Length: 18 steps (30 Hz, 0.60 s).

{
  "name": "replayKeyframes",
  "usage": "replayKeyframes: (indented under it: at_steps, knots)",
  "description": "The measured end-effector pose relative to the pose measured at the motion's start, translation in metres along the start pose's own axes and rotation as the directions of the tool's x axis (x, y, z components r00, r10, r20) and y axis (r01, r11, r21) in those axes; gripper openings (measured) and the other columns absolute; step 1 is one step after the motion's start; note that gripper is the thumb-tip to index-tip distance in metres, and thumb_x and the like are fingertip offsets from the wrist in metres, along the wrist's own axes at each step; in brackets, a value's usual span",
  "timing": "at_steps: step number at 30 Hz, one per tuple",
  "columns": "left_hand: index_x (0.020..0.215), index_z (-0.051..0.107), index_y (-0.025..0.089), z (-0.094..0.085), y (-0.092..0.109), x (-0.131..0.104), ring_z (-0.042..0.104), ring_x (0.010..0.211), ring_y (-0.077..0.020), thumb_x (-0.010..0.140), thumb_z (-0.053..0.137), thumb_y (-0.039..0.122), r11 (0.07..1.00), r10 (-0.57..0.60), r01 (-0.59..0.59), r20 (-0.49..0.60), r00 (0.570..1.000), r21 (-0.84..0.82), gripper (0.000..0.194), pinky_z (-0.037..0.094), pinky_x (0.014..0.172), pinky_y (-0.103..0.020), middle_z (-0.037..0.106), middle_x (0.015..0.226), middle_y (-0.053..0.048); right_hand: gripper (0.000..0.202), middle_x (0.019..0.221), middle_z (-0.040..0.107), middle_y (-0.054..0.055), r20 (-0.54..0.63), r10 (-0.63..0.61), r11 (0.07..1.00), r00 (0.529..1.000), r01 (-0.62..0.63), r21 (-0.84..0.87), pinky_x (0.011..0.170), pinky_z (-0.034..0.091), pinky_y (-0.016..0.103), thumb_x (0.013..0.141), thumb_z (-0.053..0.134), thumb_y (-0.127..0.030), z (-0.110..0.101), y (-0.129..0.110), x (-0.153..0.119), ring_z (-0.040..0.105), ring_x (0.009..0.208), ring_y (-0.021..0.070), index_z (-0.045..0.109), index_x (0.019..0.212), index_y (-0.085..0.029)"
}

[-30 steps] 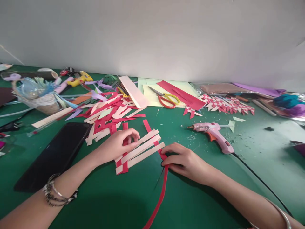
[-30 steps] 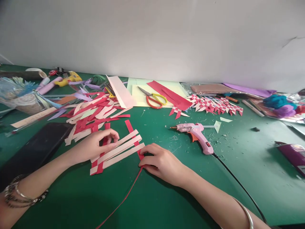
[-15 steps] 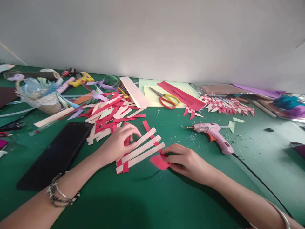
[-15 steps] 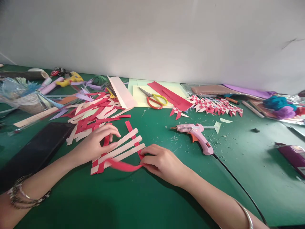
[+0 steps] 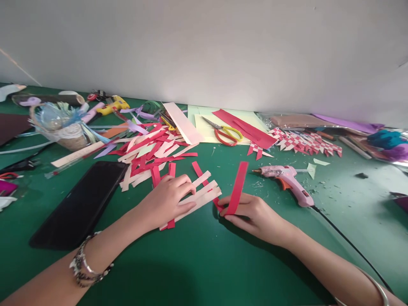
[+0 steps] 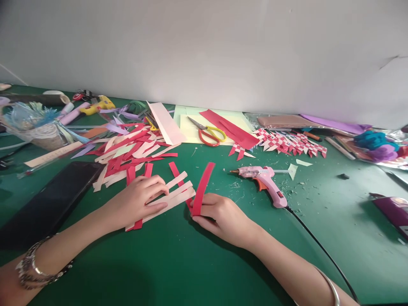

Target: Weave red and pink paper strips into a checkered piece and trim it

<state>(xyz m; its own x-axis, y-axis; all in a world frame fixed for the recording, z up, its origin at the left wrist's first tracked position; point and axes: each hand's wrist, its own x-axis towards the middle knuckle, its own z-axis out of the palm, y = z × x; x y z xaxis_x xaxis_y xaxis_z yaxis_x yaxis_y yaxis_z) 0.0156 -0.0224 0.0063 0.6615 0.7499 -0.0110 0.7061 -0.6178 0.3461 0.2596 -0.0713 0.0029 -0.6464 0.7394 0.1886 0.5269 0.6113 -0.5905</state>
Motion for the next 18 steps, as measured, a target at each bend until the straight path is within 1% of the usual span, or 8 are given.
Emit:
replayKeyframes:
  at_steps: [4, 6, 10, 12, 16, 18]
  knots:
    - [0.087, 0.059, 0.022, -0.0004, -0.0020, -0.0010, 0.052, 0.081, -0.0202, 0.085, 0.047, 0.038, 0.996, -0.034, 0.036, 0.025, 0.999, -0.087, 0.020, 0.041, 0.074, -0.034, 0.058, 0.094, -0.002, 0.019, 0.103, 0.063, 0.006, 0.017, 0.016, 0.997, 1.000, -0.017, 0.079, 0.081, 0.050, 0.027, 0.089, 0.046, -0.022, -0.0017, 0.0010, 0.0014, 0.059, 0.095, 0.0144, 0.065, 0.094, -0.020]
    - [0.089, 0.059, 0.022, -0.0005, -0.0024, -0.0012, 0.052, 0.082, -0.0203, 0.086, 0.047, 0.038, 0.995, -0.018, 0.020, 0.018, 1.000, -0.102, 0.020, 0.040, 0.075, -0.034, 0.058, 0.094, -0.002, 0.018, 0.103, 0.063, 0.005, 0.024, 0.025, 0.995, 0.999, -0.028, 0.098, 0.081, 0.049, 0.026, 0.089, 0.047, -0.021, -0.0017, 0.0023, 0.0018, 0.058, 0.095, 0.0142, 0.065, 0.093, -0.020]
    - [0.094, 0.060, 0.023, -0.0026, -0.0027, -0.0014, 0.053, 0.077, -0.0172, 0.090, 0.038, 0.032, 0.995, 0.087, -0.086, -0.001, 0.996, -0.052, 0.024, 0.038, 0.078, -0.033, 0.060, 0.091, -0.002, 0.017, 0.102, 0.064, 0.004, 0.016, 0.032, 0.993, 0.999, -0.033, 0.114, 0.081, 0.049, 0.025, 0.088, 0.048, -0.021, -0.0004, 0.0048, 0.0020, 0.058, 0.094, 0.0137, 0.064, 0.091, -0.021]
    - [0.097, 0.060, 0.022, -0.0038, -0.0033, -0.0018, 0.054, 0.077, -0.0171, 0.091, 0.036, 0.030, 0.993, 0.117, -0.117, -0.006, 0.993, -0.024, 0.025, 0.037, 0.078, -0.033, 0.062, 0.092, -0.002, 0.015, 0.101, 0.064, 0.003, 0.009, 0.027, 0.992, 1.000, -0.028, 0.121, 0.081, 0.048, 0.024, 0.088, 0.049, -0.020, 0.0000, 0.0053, 0.0025, 0.058, 0.094, 0.0131, 0.064, 0.090, -0.021]
    - [0.106, 0.056, 0.023, -0.0043, -0.0055, -0.0027, 0.054, 0.082, -0.0186, 0.091, 0.036, 0.029, 0.993, 0.115, -0.116, -0.022, 0.993, -0.022, 0.026, 0.037, 0.076, -0.032, 0.063, 0.097, -0.003, 0.014, 0.099, 0.065, 0.003, 0.006, 0.037, 0.990, 0.999, -0.038, 0.133, 0.081, 0.048, 0.024, 0.087, 0.050, -0.020, -0.0001, 0.0052, 0.0044, 0.059, 0.092, 0.0126, 0.064, 0.089, -0.020]
    - [0.110, 0.054, 0.023, -0.0042, -0.0058, -0.0028, 0.054, 0.082, -0.0189, 0.091, 0.037, 0.029, 0.995, 0.091, -0.091, -0.012, 0.996, -0.031, 0.027, 0.038, 0.075, -0.032, 0.062, 0.095, -0.003, 0.015, 0.098, 0.065, 0.003, 0.004, 0.041, 0.989, 0.999, -0.041, 0.143, 0.080, 0.048, 0.025, 0.087, 0.049, -0.020, -0.0002, 0.0048, 0.0052, 0.059, 0.093, 0.0130, 0.064, 0.089, -0.021]
